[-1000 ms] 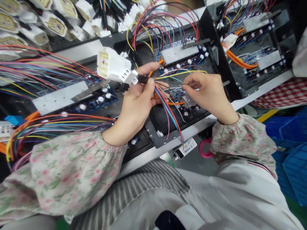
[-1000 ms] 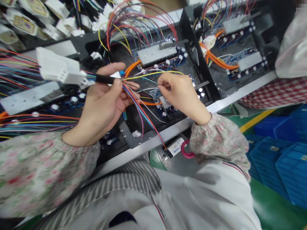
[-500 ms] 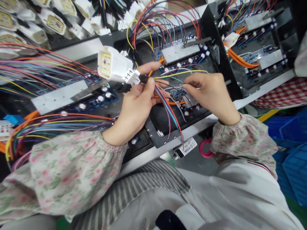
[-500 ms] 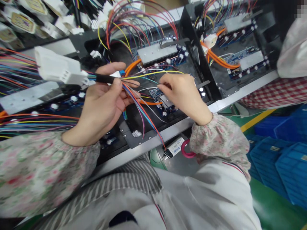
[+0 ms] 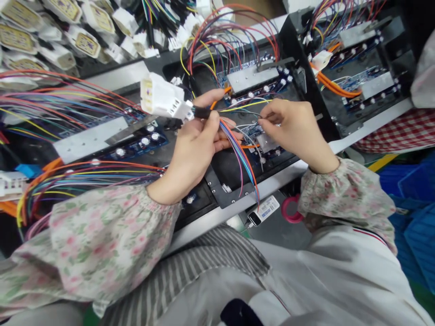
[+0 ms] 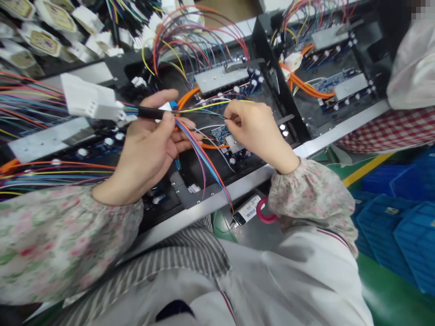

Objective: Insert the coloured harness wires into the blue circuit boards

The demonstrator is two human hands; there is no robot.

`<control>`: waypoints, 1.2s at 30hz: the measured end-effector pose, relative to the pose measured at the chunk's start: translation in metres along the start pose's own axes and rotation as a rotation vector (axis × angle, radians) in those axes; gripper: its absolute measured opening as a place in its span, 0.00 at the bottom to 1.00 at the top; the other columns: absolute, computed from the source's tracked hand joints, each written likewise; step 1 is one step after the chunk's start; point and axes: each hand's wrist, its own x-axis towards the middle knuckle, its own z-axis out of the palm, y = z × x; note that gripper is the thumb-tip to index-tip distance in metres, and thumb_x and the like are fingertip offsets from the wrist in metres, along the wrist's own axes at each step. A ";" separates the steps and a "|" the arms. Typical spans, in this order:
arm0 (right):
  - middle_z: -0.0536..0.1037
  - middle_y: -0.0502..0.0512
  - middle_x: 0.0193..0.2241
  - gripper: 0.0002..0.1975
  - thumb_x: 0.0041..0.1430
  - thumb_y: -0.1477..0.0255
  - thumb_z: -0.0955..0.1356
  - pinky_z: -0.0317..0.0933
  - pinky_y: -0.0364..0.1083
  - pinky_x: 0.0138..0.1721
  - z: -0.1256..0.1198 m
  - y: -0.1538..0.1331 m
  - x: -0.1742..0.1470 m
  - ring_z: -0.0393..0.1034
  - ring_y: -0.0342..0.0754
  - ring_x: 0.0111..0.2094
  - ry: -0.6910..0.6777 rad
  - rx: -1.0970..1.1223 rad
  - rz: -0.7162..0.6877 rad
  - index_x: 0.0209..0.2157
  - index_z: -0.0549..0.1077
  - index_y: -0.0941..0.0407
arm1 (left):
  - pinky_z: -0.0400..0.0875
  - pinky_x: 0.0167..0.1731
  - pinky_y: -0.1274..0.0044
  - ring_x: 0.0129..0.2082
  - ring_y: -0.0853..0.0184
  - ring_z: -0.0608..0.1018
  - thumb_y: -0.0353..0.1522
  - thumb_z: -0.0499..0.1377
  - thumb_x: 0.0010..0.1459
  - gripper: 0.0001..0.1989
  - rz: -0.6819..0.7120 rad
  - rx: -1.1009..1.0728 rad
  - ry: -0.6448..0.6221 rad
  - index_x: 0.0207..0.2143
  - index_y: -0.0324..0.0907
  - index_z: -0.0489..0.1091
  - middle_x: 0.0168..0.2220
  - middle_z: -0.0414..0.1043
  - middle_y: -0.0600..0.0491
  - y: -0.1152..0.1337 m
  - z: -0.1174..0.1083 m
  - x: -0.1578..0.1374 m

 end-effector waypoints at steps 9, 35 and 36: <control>0.79 0.51 0.29 0.10 0.57 0.76 0.69 0.67 0.52 0.38 0.002 0.004 0.003 0.73 0.50 0.33 -0.025 -0.005 0.008 0.26 0.67 0.49 | 0.78 0.31 0.79 0.27 0.70 0.83 0.31 0.54 0.69 0.09 0.051 0.016 -0.016 0.49 0.49 0.68 0.31 0.78 0.58 -0.003 -0.003 0.001; 0.79 0.52 0.29 0.10 0.57 0.77 0.68 0.65 0.54 0.38 0.002 0.003 0.002 0.73 0.53 0.33 -0.080 -0.090 0.044 0.26 0.65 0.49 | 0.79 0.33 0.79 0.29 0.70 0.82 0.32 0.56 0.68 0.08 0.092 0.058 -0.035 0.48 0.49 0.70 0.36 0.80 0.55 -0.006 -0.007 0.000; 0.78 0.52 0.28 0.10 0.57 0.76 0.68 0.65 0.54 0.37 0.003 0.003 0.001 0.73 0.53 0.33 -0.090 -0.093 0.040 0.26 0.65 0.49 | 0.79 0.33 0.79 0.28 0.70 0.82 0.32 0.57 0.68 0.08 0.091 0.056 -0.033 0.48 0.49 0.70 0.36 0.80 0.55 -0.006 -0.007 0.000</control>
